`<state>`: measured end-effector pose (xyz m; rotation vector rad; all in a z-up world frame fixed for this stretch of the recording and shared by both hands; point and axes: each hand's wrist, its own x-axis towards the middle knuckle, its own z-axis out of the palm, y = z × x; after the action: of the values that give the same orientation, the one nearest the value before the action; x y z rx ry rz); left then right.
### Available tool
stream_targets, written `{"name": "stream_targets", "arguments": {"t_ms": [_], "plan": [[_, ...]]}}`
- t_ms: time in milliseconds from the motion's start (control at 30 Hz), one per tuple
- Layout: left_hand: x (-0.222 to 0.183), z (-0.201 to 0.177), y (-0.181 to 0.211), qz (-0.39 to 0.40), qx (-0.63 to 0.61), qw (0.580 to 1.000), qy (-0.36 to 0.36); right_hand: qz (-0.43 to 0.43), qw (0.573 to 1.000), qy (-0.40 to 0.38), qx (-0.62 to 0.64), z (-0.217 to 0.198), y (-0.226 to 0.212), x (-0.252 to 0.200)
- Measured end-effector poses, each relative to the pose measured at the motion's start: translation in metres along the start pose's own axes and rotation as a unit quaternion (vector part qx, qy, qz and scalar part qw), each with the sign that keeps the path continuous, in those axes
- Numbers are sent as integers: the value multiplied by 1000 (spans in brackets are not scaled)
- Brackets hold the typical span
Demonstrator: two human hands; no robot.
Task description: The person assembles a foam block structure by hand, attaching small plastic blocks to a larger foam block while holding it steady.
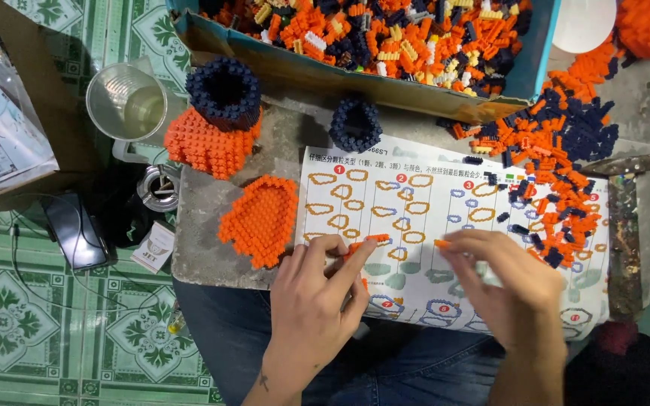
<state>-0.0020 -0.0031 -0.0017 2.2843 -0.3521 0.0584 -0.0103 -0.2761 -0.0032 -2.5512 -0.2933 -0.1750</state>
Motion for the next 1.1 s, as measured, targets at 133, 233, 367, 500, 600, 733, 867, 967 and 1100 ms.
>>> {"name": "stream_targets", "arguments": {"t_ms": [133, 233, 367, 500, 600, 733, 867, 967, 1100], "plan": [[-2, 1, -1, -4, 0, 1000, -7, -1, 998, -43, 50, 4, -56, 44], [-3, 0, -2, -7, -7, 1000, -8, -39, 997, -62, 37, 13, -59, 51], [-2, 0, -1, -5, -12, 1000, -4, -50, 997, -39, 50, 19, -57, 52], [-2, 1, -1, -12, -9, 1000, -11, -38, 998, -36, 47, 22, -55, 51], [-3, 2, -2, -13, -2, 1000, -11, -39, 998, -35, 45, 22, -54, 51], [-1, 0, 0, -9, -5, 1000, -8, -43, 997, -27, 57, 23, -53, 52], [-2, 0, 0, -7, -2, 1000, -7, -40, 997, -36, 56, 22, -54, 52], [-1, 0, -1, -3, -5, 1000, -4, -40, 997, -35, 58, 22, -55, 53], [-2, 1, -2, -3, -11, 1000, -2, -50, 997, -34, 49, 22, -54, 49]]}}
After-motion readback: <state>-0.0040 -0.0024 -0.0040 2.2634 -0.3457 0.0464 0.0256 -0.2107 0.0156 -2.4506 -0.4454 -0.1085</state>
